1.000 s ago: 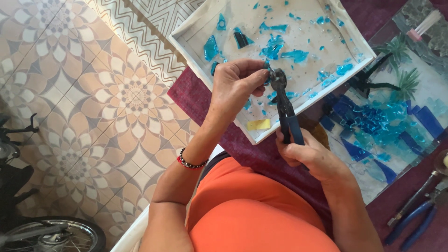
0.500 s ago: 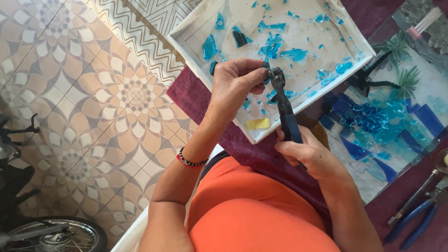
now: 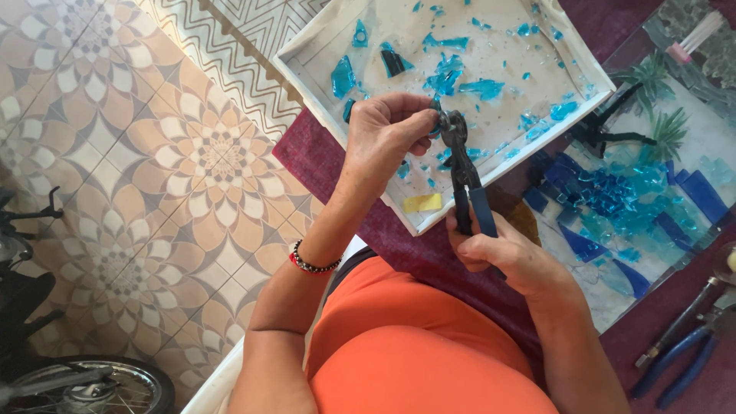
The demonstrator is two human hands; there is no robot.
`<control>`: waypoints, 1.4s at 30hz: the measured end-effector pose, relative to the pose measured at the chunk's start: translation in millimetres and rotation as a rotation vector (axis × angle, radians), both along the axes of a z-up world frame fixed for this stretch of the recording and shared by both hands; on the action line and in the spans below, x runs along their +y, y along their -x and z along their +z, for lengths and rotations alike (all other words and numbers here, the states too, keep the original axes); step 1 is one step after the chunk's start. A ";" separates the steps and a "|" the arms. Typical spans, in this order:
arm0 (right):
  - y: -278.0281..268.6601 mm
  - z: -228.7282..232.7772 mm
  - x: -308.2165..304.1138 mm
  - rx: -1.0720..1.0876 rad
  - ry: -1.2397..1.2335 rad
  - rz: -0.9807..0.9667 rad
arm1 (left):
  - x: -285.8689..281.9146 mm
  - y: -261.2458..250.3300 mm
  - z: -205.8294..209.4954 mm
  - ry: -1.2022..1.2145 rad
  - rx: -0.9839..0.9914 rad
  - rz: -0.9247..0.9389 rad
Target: Cutting small pieces of blue glass using glass nippers over a tray
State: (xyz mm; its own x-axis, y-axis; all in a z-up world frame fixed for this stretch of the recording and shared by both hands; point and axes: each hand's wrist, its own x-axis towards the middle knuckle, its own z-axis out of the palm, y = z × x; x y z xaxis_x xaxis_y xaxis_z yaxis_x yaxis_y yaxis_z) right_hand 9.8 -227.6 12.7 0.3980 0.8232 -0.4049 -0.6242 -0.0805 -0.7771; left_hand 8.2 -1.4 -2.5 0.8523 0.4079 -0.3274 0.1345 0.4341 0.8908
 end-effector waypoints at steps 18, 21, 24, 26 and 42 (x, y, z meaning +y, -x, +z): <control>-1.6 -11.3 -7.3 0.054 -0.071 0.034 | -0.6 0.9 4.4 -0.106 -0.028 -0.009; -2.3 -13.8 -8.5 0.040 -0.047 0.020 | 0.5 1.4 0.3 -0.123 -0.033 -0.023; -3.5 -11.9 -5.6 0.054 -0.031 0.001 | 0.4 2.5 1.4 -0.125 -0.038 -0.027; -2.9 -13.1 -5.8 0.058 -0.034 -0.004 | 0.0 2.2 -4.6 -0.131 -0.034 -0.027; 5.1 -15.8 -4.5 0.055 0.037 -0.064 | -5.0 1.5 8.0 -0.216 -0.030 -0.005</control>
State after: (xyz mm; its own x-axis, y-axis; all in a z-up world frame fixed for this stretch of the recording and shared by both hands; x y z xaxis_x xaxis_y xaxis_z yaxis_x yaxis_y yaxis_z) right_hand 4.7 -232.1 -3.1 0.4260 0.7809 -0.4569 -0.6703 -0.0668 -0.7391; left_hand 6.7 -6.4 5.4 0.8625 0.4618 -0.2068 0.1077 0.2319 0.9668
